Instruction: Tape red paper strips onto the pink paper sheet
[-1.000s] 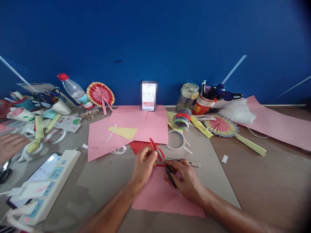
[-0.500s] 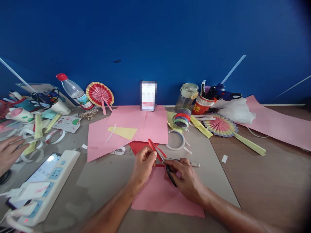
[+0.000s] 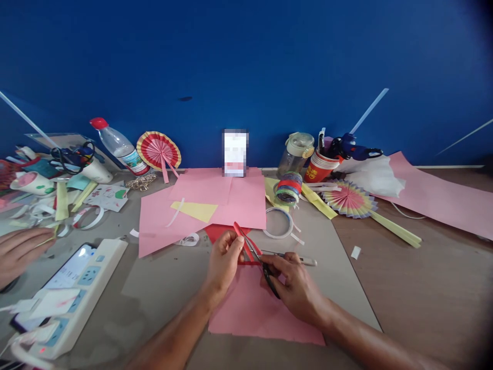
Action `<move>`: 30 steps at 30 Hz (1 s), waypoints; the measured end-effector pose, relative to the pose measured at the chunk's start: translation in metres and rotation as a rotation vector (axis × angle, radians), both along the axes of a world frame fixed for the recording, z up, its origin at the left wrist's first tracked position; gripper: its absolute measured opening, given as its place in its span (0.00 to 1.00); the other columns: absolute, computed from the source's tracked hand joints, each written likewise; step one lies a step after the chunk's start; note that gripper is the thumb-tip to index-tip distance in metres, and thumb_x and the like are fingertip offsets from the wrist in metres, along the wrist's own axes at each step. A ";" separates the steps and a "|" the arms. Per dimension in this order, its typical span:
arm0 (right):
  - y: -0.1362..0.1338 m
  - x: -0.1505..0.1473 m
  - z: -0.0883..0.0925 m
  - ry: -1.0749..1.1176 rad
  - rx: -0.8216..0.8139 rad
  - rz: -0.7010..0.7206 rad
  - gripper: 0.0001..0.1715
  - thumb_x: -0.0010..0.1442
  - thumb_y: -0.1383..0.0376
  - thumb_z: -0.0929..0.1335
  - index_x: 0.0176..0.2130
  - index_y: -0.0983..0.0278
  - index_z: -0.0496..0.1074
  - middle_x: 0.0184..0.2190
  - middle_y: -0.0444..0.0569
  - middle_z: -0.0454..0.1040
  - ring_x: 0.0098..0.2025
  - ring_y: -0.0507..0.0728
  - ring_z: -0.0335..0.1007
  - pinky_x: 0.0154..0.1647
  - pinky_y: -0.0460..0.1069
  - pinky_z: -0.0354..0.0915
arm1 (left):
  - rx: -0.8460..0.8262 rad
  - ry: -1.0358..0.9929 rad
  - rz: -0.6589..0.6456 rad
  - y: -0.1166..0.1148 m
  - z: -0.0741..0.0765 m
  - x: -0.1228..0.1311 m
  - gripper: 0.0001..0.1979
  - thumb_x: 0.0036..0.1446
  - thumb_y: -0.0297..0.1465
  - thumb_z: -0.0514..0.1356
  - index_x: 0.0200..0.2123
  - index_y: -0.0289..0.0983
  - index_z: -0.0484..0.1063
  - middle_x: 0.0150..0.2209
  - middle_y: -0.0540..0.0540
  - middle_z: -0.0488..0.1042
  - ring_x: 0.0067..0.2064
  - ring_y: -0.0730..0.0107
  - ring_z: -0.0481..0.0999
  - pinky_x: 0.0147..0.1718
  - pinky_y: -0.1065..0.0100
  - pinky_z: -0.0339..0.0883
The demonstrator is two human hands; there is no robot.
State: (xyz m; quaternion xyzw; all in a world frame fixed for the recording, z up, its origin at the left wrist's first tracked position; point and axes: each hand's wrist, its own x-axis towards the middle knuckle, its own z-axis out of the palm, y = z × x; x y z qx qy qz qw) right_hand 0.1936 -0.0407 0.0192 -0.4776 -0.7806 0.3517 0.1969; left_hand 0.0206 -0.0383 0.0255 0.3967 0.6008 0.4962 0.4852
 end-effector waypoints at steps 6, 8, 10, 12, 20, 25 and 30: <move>0.000 0.000 -0.003 -0.003 -0.006 -0.008 0.18 0.53 0.68 0.65 0.44 0.59 0.74 0.26 0.45 0.74 0.33 0.58 0.65 0.38 0.52 0.60 | -0.010 0.021 0.014 0.001 0.001 0.002 0.14 0.55 0.38 0.56 0.22 0.38 0.61 0.18 0.55 0.61 0.21 0.76 0.61 0.22 0.74 0.55; -0.001 0.000 -0.005 -0.008 -0.009 -0.012 0.18 0.53 0.67 0.66 0.44 0.59 0.74 0.26 0.46 0.74 0.34 0.58 0.65 0.37 0.51 0.60 | -0.010 0.025 0.015 0.001 0.001 0.002 0.13 0.55 0.37 0.56 0.22 0.38 0.61 0.18 0.56 0.61 0.21 0.76 0.61 0.22 0.74 0.54; -0.001 0.000 -0.005 -0.004 -0.010 -0.010 0.17 0.53 0.67 0.66 0.43 0.59 0.75 0.26 0.46 0.74 0.34 0.58 0.64 0.37 0.51 0.60 | -0.010 0.029 0.013 0.001 0.000 0.002 0.12 0.55 0.37 0.56 0.23 0.38 0.60 0.18 0.56 0.61 0.21 0.77 0.61 0.21 0.74 0.54; -0.002 0.000 -0.004 0.003 -0.012 -0.005 0.17 0.53 0.67 0.65 0.43 0.58 0.74 0.26 0.46 0.74 0.33 0.58 0.64 0.38 0.52 0.60 | -0.009 0.035 0.011 0.001 -0.001 0.001 0.13 0.55 0.37 0.55 0.23 0.38 0.60 0.18 0.56 0.61 0.21 0.77 0.61 0.22 0.74 0.54; 0.000 0.000 -0.003 0.016 -0.022 0.001 0.15 0.53 0.67 0.66 0.42 0.59 0.73 0.25 0.45 0.74 0.33 0.58 0.64 0.38 0.52 0.59 | -0.008 0.101 -0.010 0.002 0.000 0.001 0.12 0.55 0.36 0.54 0.23 0.39 0.59 0.18 0.56 0.58 0.21 0.77 0.59 0.21 0.74 0.52; 0.001 0.000 0.001 0.003 -0.030 0.009 0.10 0.54 0.67 0.65 0.38 0.60 0.73 0.24 0.44 0.73 0.32 0.57 0.64 0.37 0.51 0.59 | 0.017 0.160 -0.034 -0.001 0.003 0.004 0.13 0.55 0.35 0.54 0.22 0.39 0.58 0.19 0.56 0.56 0.22 0.77 0.57 0.21 0.73 0.51; 0.001 -0.001 0.003 0.002 -0.025 0.013 0.08 0.55 0.66 0.65 0.35 0.60 0.72 0.24 0.44 0.72 0.31 0.56 0.64 0.36 0.50 0.59 | 0.030 0.190 -0.048 -0.001 0.002 0.005 0.13 0.56 0.35 0.53 0.22 0.39 0.56 0.19 0.56 0.55 0.22 0.76 0.56 0.22 0.73 0.51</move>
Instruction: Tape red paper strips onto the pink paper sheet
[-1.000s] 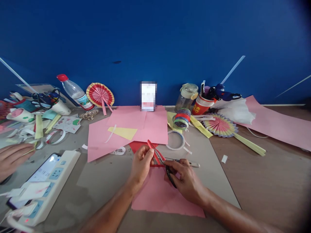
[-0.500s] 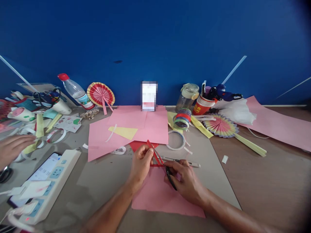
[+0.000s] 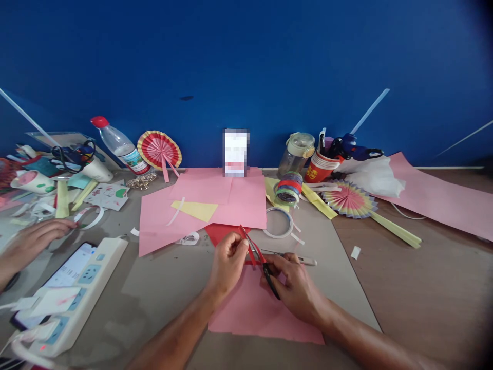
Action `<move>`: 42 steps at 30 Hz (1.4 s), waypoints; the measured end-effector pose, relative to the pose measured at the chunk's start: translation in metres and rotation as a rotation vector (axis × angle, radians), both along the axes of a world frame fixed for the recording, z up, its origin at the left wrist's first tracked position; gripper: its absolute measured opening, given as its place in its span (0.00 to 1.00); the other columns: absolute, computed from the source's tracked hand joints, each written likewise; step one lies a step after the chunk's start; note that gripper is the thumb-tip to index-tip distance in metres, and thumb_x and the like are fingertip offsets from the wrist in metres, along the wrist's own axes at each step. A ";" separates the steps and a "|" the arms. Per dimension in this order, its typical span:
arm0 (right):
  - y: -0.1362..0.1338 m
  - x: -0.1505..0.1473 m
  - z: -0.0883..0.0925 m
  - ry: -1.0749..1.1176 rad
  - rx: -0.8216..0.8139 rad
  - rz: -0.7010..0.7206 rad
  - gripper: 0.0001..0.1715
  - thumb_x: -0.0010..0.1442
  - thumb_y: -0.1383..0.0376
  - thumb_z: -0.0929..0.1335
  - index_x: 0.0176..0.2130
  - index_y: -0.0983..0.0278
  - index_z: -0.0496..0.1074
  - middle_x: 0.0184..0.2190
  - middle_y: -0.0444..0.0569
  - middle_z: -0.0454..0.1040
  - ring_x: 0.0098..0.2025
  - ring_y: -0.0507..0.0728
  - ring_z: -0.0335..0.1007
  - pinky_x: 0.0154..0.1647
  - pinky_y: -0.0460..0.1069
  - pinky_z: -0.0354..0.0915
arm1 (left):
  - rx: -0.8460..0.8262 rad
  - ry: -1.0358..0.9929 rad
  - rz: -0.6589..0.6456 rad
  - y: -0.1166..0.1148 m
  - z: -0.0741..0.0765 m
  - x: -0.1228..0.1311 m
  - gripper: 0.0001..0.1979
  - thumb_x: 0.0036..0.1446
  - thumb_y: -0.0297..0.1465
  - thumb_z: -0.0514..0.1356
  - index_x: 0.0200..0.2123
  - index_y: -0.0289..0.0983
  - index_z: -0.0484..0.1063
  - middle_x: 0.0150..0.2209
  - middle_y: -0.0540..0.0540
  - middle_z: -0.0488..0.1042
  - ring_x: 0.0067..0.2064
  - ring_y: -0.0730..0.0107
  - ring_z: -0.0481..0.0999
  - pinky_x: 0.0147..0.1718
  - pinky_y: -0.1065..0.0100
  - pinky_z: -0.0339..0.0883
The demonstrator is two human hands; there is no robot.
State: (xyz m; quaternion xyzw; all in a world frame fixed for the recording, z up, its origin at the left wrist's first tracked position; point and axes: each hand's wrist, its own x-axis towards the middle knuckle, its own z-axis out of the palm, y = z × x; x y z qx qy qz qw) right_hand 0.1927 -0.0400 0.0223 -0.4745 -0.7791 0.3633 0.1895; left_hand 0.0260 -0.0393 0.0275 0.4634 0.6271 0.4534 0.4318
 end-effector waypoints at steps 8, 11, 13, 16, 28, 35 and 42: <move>0.001 -0.001 0.002 -0.011 -0.007 -0.007 0.05 0.56 0.65 0.64 0.32 0.60 0.70 0.23 0.44 0.72 0.30 0.56 0.64 0.36 0.50 0.58 | 0.010 0.032 -0.031 -0.004 -0.001 0.000 0.14 0.57 0.35 0.53 0.22 0.39 0.55 0.19 0.57 0.54 0.22 0.77 0.54 0.22 0.73 0.51; 0.000 0.000 0.002 -0.026 -0.029 -0.016 0.06 0.56 0.65 0.64 0.29 0.60 0.70 0.23 0.44 0.72 0.32 0.57 0.65 0.36 0.50 0.58 | 0.010 0.040 -0.037 -0.004 0.000 0.000 0.14 0.57 0.35 0.53 0.22 0.39 0.55 0.19 0.57 0.54 0.22 0.77 0.54 0.23 0.73 0.51; 0.000 0.000 0.002 -0.035 -0.040 -0.019 0.06 0.56 0.64 0.64 0.30 0.60 0.70 0.23 0.44 0.72 0.33 0.57 0.65 0.36 0.50 0.58 | 0.010 0.046 -0.038 -0.004 0.001 0.001 0.14 0.57 0.35 0.53 0.22 0.39 0.55 0.19 0.57 0.54 0.22 0.76 0.54 0.23 0.73 0.51; 0.000 0.000 0.002 -0.039 -0.039 -0.018 0.06 0.56 0.64 0.64 0.30 0.60 0.70 0.23 0.44 0.72 0.32 0.57 0.65 0.36 0.50 0.58 | 0.012 0.052 -0.038 -0.004 0.001 0.000 0.14 0.57 0.35 0.53 0.21 0.39 0.55 0.19 0.56 0.54 0.22 0.76 0.55 0.23 0.73 0.51; 0.001 0.000 0.003 -0.026 -0.029 -0.020 0.07 0.56 0.66 0.63 0.30 0.60 0.71 0.23 0.44 0.72 0.31 0.56 0.63 0.37 0.51 0.59 | -0.003 0.042 -0.022 -0.003 0.002 0.001 0.15 0.56 0.36 0.54 0.21 0.39 0.55 0.19 0.56 0.55 0.22 0.76 0.56 0.22 0.73 0.51; 0.003 0.001 0.002 -0.013 -0.014 -0.020 0.07 0.56 0.67 0.64 0.30 0.60 0.71 0.22 0.43 0.72 0.29 0.55 0.63 0.38 0.51 0.59 | -0.016 0.001 -0.001 -0.001 0.002 0.002 0.14 0.55 0.37 0.54 0.20 0.39 0.57 0.18 0.56 0.57 0.22 0.76 0.57 0.22 0.73 0.52; 0.011 0.006 -0.001 -0.030 0.042 -0.049 0.08 0.56 0.67 0.62 0.33 0.61 0.71 0.23 0.43 0.72 0.28 0.55 0.63 0.38 0.51 0.58 | -0.034 -0.046 0.013 0.001 0.002 0.000 0.14 0.54 0.37 0.56 0.20 0.38 0.58 0.17 0.56 0.57 0.21 0.77 0.57 0.21 0.73 0.49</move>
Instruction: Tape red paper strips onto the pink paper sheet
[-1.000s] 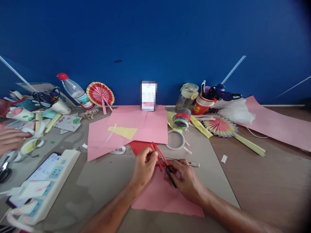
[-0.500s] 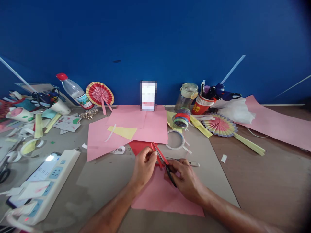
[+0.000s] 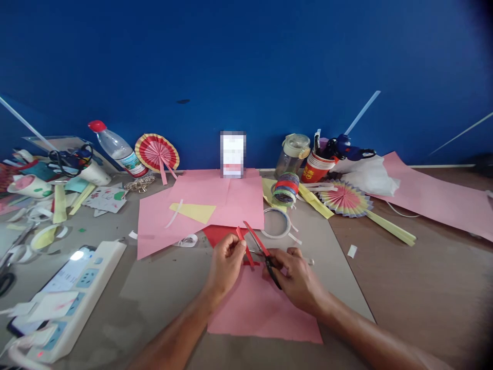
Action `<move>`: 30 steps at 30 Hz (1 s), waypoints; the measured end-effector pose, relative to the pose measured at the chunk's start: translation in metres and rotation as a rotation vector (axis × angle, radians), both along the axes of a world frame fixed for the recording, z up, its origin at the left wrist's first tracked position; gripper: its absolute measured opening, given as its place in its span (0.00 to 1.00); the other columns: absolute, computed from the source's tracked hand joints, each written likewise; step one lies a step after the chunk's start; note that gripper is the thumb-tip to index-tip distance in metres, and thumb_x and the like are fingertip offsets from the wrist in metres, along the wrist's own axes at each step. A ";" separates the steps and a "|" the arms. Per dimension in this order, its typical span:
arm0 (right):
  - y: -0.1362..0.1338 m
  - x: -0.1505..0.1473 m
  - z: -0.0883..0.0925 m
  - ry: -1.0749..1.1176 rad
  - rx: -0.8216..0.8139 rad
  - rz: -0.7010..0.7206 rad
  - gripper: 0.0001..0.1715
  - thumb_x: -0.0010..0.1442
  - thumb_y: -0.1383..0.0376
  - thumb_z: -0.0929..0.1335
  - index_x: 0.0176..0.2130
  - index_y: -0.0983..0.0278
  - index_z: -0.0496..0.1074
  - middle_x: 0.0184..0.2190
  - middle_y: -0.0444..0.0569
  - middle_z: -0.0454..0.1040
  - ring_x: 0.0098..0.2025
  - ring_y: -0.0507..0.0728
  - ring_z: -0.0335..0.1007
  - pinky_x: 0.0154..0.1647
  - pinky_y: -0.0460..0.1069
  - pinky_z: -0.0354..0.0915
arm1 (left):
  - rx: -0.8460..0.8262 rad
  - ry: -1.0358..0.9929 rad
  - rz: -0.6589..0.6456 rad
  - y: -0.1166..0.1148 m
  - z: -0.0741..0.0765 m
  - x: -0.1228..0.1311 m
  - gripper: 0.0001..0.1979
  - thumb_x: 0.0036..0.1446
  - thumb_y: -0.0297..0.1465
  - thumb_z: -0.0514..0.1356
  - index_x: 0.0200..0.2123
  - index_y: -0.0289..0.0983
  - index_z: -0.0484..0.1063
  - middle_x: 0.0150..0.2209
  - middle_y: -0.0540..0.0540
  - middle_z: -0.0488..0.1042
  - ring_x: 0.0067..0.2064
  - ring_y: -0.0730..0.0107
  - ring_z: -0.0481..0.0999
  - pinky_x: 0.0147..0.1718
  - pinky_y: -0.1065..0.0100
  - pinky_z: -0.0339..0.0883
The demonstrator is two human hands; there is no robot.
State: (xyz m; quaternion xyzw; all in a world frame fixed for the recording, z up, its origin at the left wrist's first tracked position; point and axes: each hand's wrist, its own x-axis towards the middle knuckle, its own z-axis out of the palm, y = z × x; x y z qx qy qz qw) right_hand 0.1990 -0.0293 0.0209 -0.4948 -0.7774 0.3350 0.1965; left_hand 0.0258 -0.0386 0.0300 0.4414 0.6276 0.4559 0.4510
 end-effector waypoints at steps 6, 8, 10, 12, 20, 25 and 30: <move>0.026 0.019 -0.005 -0.084 0.136 -0.069 0.09 0.58 0.66 0.61 0.33 0.62 0.70 0.23 0.42 0.74 0.22 0.51 0.64 0.42 0.51 0.54 | -0.029 -0.103 0.021 0.002 0.000 -0.001 0.14 0.53 0.39 0.57 0.22 0.38 0.62 0.17 0.56 0.61 0.21 0.76 0.62 0.23 0.74 0.54; 0.036 0.030 -0.006 -0.181 0.206 -0.096 0.10 0.58 0.66 0.61 0.35 0.61 0.71 0.25 0.43 0.76 0.23 0.52 0.66 0.41 0.51 0.52 | -0.040 -0.149 0.032 0.003 -0.002 -0.002 0.14 0.52 0.40 0.58 0.22 0.38 0.63 0.17 0.56 0.62 0.21 0.76 0.63 0.23 0.74 0.56; 0.046 0.041 -0.005 -0.290 0.257 -0.127 0.13 0.59 0.67 0.60 0.39 0.60 0.72 0.26 0.44 0.78 0.26 0.53 0.69 0.41 0.52 0.50 | -0.050 -0.193 0.043 0.004 -0.005 -0.003 0.14 0.51 0.40 0.59 0.23 0.38 0.63 0.17 0.56 0.63 0.20 0.76 0.64 0.23 0.74 0.57; 0.055 0.052 -0.001 -0.419 0.306 -0.133 0.13 0.59 0.66 0.60 0.39 0.60 0.72 0.28 0.47 0.79 0.29 0.55 0.71 0.41 0.52 0.50 | -0.059 -0.238 0.050 0.005 -0.007 -0.003 0.13 0.50 0.40 0.60 0.23 0.38 0.64 0.16 0.56 0.64 0.20 0.76 0.64 0.23 0.74 0.57; 0.078 0.081 0.007 -0.758 0.256 0.008 0.18 0.57 0.63 0.64 0.47 0.64 0.71 0.38 0.56 0.75 0.40 0.61 0.70 0.39 0.51 0.56 | -0.105 -0.470 0.057 0.007 -0.012 -0.005 0.15 0.44 0.41 0.65 0.26 0.37 0.66 0.18 0.55 0.66 0.21 0.77 0.66 0.25 0.72 0.62; 0.092 0.096 0.006 -0.622 0.170 0.146 0.34 0.51 0.64 0.69 0.58 0.63 0.63 0.47 0.57 0.71 0.47 0.63 0.69 0.41 0.51 0.61 | -0.104 -0.562 0.075 0.007 -0.006 -0.002 0.16 0.40 0.39 0.68 0.25 0.36 0.66 0.23 0.53 0.69 0.21 0.79 0.66 0.24 0.73 0.63; 0.088 0.090 0.030 -0.507 0.286 0.007 0.19 0.57 0.67 0.64 0.48 0.62 0.73 0.45 0.55 0.73 0.46 0.63 0.70 0.42 0.52 0.62 | -0.099 -0.612 0.084 0.006 -0.003 -0.002 0.16 0.40 0.37 0.68 0.25 0.36 0.66 0.24 0.53 0.70 0.22 0.79 0.68 0.26 0.72 0.64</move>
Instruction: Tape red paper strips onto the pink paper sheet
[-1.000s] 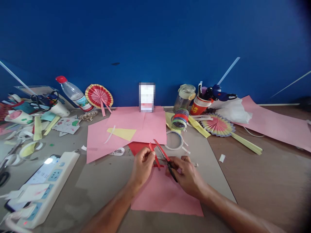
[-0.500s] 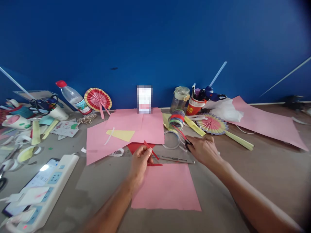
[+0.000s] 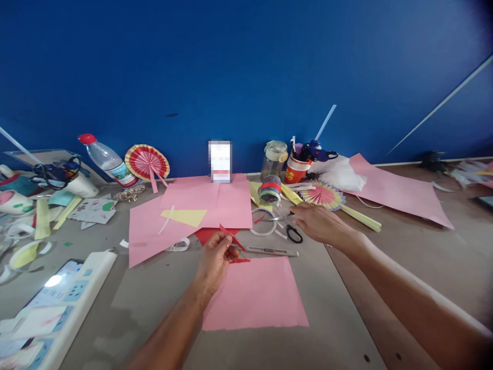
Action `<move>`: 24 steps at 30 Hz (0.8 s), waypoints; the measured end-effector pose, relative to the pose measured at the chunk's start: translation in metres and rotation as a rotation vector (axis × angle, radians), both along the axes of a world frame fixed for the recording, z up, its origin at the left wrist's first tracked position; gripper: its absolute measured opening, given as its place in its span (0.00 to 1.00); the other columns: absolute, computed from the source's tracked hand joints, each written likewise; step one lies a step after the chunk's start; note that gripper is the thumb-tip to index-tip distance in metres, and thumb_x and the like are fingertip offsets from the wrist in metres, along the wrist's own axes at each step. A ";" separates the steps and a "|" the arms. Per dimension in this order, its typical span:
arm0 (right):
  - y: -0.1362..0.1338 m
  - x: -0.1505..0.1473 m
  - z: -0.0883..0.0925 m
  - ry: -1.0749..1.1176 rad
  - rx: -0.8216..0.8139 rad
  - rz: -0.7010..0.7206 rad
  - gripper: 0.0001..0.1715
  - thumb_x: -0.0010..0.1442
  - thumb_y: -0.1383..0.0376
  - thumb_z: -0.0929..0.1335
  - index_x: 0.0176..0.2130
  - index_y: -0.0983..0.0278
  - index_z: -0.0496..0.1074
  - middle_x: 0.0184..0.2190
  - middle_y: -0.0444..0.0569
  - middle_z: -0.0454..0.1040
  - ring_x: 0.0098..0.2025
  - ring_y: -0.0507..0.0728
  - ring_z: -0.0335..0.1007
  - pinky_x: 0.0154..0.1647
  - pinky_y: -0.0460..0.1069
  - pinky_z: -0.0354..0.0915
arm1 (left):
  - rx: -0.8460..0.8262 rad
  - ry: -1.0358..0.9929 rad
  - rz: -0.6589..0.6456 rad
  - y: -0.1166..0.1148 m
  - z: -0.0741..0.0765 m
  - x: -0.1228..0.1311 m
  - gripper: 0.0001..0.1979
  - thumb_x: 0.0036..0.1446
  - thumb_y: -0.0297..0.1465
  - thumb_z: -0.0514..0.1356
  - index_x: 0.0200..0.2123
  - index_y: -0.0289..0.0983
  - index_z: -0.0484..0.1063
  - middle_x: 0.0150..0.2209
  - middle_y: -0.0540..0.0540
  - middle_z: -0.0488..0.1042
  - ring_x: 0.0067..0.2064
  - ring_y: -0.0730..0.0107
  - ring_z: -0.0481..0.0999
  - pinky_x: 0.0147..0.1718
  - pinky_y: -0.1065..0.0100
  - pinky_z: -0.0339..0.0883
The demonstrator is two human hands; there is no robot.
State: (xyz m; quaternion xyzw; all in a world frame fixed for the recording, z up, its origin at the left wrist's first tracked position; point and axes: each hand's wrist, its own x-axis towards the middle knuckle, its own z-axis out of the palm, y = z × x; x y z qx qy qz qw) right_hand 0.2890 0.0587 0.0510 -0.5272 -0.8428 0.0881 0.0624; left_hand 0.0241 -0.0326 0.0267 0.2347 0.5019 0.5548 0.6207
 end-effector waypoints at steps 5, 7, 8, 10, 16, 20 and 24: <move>-0.046 -0.047 0.012 0.435 -0.069 0.011 0.16 0.61 0.64 0.62 0.45 0.62 0.73 0.38 0.50 0.75 0.38 0.56 0.71 0.37 0.48 0.64 | 0.009 -0.049 -0.005 -0.001 -0.002 0.002 0.15 0.42 0.36 0.68 0.24 0.36 0.66 0.21 0.55 0.67 0.22 0.79 0.68 0.27 0.72 0.65; -0.066 -0.071 0.005 0.583 -0.153 0.018 0.16 0.57 0.63 0.65 0.45 0.63 0.73 0.36 0.49 0.76 0.34 0.54 0.71 0.35 0.48 0.65 | 0.017 -0.065 -0.021 -0.001 -0.002 0.005 0.14 0.42 0.36 0.68 0.25 0.36 0.66 0.21 0.55 0.67 0.22 0.79 0.68 0.26 0.73 0.64; -0.075 -0.081 0.000 0.634 -0.190 0.023 0.17 0.55 0.64 0.67 0.45 0.64 0.72 0.36 0.49 0.76 0.33 0.54 0.70 0.34 0.48 0.65 | 0.022 -0.071 -0.033 -0.002 -0.003 0.006 0.14 0.42 0.36 0.68 0.25 0.36 0.66 0.21 0.55 0.68 0.22 0.79 0.68 0.26 0.73 0.64; -0.085 -0.099 -0.010 0.751 -0.270 -0.044 0.15 0.54 0.66 0.67 0.43 0.64 0.72 0.34 0.48 0.76 0.32 0.53 0.70 0.33 0.47 0.65 | 0.033 -0.078 -0.057 -0.004 -0.003 0.009 0.14 0.43 0.35 0.68 0.26 0.36 0.67 0.21 0.55 0.68 0.23 0.78 0.68 0.27 0.73 0.65; -0.083 -0.112 -0.026 1.006 -0.383 -0.207 0.15 0.52 0.69 0.63 0.41 0.65 0.71 0.28 0.45 0.75 0.31 0.53 0.70 0.33 0.47 0.65 | 0.059 -0.030 -0.106 -0.009 -0.004 0.015 0.13 0.46 0.37 0.67 0.25 0.35 0.67 0.24 0.52 0.69 0.25 0.76 0.68 0.29 0.70 0.66; -0.078 -0.092 -0.024 0.936 -0.395 -0.193 0.13 0.52 0.68 0.62 0.34 0.64 0.74 0.28 0.44 0.74 0.30 0.52 0.68 0.32 0.46 0.63 | 0.082 0.082 -0.087 -0.008 -0.007 0.013 0.14 0.47 0.39 0.65 0.26 0.36 0.65 0.25 0.52 0.68 0.24 0.76 0.67 0.28 0.68 0.66; -0.076 -0.068 -0.022 0.800 -0.443 -0.247 0.13 0.52 0.67 0.63 0.34 0.64 0.76 0.24 0.43 0.72 0.26 0.51 0.64 0.28 0.45 0.59 | 0.148 0.295 -0.022 -0.005 -0.008 0.006 0.12 0.50 0.40 0.61 0.28 0.37 0.66 0.24 0.53 0.67 0.24 0.76 0.67 0.28 0.71 0.64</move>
